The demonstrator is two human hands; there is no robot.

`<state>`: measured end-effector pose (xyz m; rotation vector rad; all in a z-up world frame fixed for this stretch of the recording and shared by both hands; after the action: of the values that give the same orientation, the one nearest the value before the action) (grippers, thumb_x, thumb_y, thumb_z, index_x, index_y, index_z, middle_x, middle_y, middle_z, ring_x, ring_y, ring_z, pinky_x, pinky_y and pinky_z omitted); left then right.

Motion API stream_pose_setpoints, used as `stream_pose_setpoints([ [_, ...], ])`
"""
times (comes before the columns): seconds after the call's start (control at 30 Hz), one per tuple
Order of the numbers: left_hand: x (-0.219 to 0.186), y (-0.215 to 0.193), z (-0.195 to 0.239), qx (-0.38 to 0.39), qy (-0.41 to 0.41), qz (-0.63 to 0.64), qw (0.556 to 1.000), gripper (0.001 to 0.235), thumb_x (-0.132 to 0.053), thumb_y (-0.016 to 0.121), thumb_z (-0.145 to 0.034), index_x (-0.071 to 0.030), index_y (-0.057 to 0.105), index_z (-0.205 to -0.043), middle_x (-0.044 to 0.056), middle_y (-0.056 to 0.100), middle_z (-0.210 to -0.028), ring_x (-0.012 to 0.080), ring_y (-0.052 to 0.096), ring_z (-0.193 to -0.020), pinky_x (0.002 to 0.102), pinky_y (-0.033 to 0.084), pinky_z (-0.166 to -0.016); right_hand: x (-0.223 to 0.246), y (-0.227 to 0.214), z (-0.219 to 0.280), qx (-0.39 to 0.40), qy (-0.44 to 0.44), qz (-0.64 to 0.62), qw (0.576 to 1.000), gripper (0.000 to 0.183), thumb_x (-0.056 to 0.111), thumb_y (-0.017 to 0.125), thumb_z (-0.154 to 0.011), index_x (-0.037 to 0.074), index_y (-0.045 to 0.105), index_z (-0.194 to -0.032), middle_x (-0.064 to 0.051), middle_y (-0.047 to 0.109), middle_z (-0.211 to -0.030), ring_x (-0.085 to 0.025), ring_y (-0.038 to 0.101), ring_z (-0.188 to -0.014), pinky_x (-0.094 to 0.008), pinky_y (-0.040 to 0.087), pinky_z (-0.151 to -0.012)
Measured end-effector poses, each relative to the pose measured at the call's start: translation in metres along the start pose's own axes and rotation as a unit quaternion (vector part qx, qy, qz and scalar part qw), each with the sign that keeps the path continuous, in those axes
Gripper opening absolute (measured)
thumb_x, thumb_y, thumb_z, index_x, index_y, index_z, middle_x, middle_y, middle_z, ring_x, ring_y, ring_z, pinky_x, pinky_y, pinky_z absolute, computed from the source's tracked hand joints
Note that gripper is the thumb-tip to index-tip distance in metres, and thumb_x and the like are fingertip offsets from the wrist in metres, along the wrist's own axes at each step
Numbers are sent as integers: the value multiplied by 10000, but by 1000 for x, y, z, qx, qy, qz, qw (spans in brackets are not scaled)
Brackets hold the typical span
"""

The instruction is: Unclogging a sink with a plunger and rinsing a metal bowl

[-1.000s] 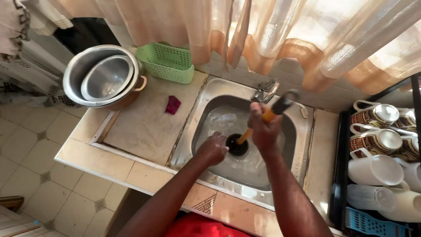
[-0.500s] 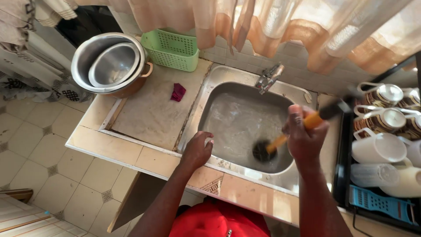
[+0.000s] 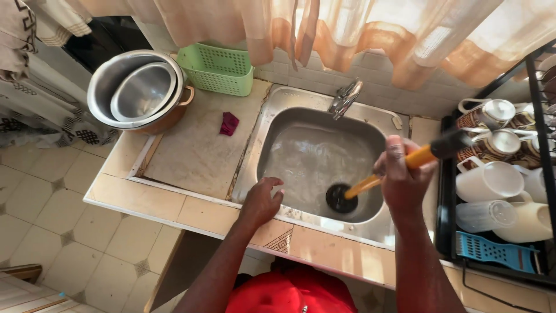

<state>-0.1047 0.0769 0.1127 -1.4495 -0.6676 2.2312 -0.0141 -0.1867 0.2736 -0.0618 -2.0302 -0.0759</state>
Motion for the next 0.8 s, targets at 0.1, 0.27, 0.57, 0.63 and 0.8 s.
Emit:
stream_pose_setpoints([
  [0.1, -5, -3, 0, 4, 11, -3, 1000, 401, -223, 574, -956, -94, 651, -1327, 220, 648, -1347, 426, 606, -1295, 581, 480, -1090, -9, 4, -5, 28, 35, -58, 997, 502, 86, 530, -1108, 107, 457, -612, -24, 293, -442, -118, 363, -358, -263, 340, -425],
  [0.27, 0, 3, 2, 10, 1, 3, 1000, 377, -236, 593, -957, -136, 666, -1313, 174, 664, -1335, 378, 625, -1289, 541, 506, -1076, -20, -3, -6, -16, 10, -70, 997, 458, 43, 524, -1118, 83, 436, -671, -62, 290, -461, -136, 360, -366, -286, 361, -434],
  [0.57, 10, 10, -1, 17, -28, 11, 999, 397, -325, 572, -937, -154, 655, -1286, 39, 661, -1368, 268, 664, -1185, 433, 512, -966, -10, -17, -2, -96, 87, -76, 989, 327, 227, 586, -1058, 133, 398, -807, 22, 308, -544, -87, 310, -446, -280, 345, -446],
  [0.63, 10, 11, -6, 23, -27, 0, 999, 399, -339, 577, -936, -164, 653, -1287, 28, 660, -1367, 269, 668, -1171, 434, 510, -961, -8, -21, -4, -102, 92, -83, 987, 299, 230, 600, -1051, 136, 403, -846, 23, 303, -546, -80, 313, -450, -280, 344, -451],
  [0.8, 7, 21, -9, 75, -25, -41, 996, 453, -359, 594, -945, -141, 623, -1341, 50, 641, -1399, 270, 650, -1216, 446, 503, -978, 6, -28, -3, -66, 54, -63, 994, 326, 195, 584, -1068, 156, 358, -836, 11, 318, -571, -89, 319, -471, -278, 342, -468],
])
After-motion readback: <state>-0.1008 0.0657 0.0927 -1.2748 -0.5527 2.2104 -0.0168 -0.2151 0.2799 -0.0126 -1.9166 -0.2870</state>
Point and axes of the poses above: each hand's wrist, its own z-axis away from the middle knuckle, its own y-axis out of the palm, x = y × z, the point moved 6 cm from there along -z, towards the middle knuckle
